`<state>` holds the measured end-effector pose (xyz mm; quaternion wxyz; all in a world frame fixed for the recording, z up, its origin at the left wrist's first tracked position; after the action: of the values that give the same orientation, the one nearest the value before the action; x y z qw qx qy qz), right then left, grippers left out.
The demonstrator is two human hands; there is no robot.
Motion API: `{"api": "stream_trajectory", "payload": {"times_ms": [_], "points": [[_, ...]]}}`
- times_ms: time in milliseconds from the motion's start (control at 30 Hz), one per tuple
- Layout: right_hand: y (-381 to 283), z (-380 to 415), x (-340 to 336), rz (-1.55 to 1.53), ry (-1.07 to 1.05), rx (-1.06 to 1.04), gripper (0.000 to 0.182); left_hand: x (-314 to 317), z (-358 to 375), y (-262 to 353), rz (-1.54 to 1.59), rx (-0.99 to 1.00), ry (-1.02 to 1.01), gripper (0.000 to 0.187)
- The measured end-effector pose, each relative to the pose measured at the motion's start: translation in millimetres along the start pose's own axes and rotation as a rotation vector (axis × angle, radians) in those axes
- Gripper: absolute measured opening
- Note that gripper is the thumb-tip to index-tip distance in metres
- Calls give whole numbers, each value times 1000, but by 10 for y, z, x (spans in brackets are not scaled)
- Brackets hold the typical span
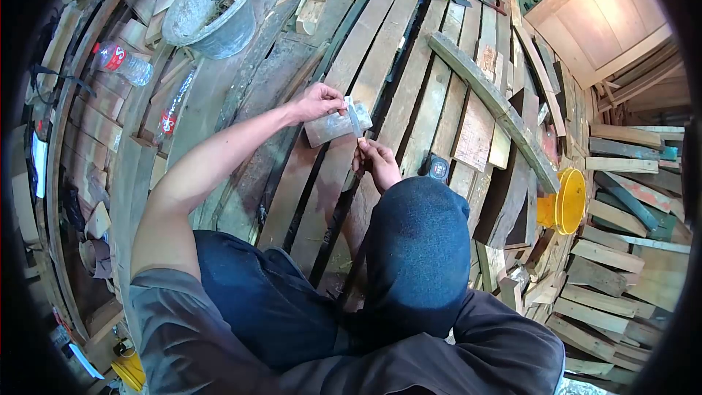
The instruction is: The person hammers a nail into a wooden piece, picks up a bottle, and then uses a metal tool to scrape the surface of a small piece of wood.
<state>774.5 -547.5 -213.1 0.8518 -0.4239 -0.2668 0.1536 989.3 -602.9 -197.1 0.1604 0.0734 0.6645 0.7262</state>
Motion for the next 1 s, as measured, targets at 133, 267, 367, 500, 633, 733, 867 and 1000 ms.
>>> {"api": "stream_trajectory", "payload": {"times_ms": [133, 267, 367, 500, 633, 733, 867, 1000], "points": [[-16, 88, 91, -390, -171, 172, 30, 13, 25, 11, 13, -20, 11, 20], [-8, 105, 136, -696, -348, 266, 32, 6, 65, 74, 45, -40, 1, 21], [17, 94, 123, -814, -444, 256, 33, 11, 94, 104, 76, -20, 11, 21], [20, 109, 157, -843, -499, 278, 33, 53, 133, 249, 190, 26, 3, 20], [44, 105, 169, -768, -425, 348, 34, 54, 61, 84, 166, -15, 6, 17], [110, 47, 101, -580, -272, 336, 39, 19, 37, 15, 134, -37, 49, 17], [239, -34, -83, -408, -104, 278, 41, -61, 11, -103, 57, -42, 116, 18], [126, 11, -99, -23, 112, 86, 32, -75, 16, -117, 36, -49, 145, 21]]}}
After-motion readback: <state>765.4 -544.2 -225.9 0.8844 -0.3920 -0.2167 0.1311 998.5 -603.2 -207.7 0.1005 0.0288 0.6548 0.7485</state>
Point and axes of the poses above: each hand's wrist, its own z-axis away from the middle knuckle, its own x-axis out of the palm, y = z × x, the point moved 4 cm from there along -z, towards the middle knuckle, and after that the axes turned 9 degrees about x, right-handed, at the moved point
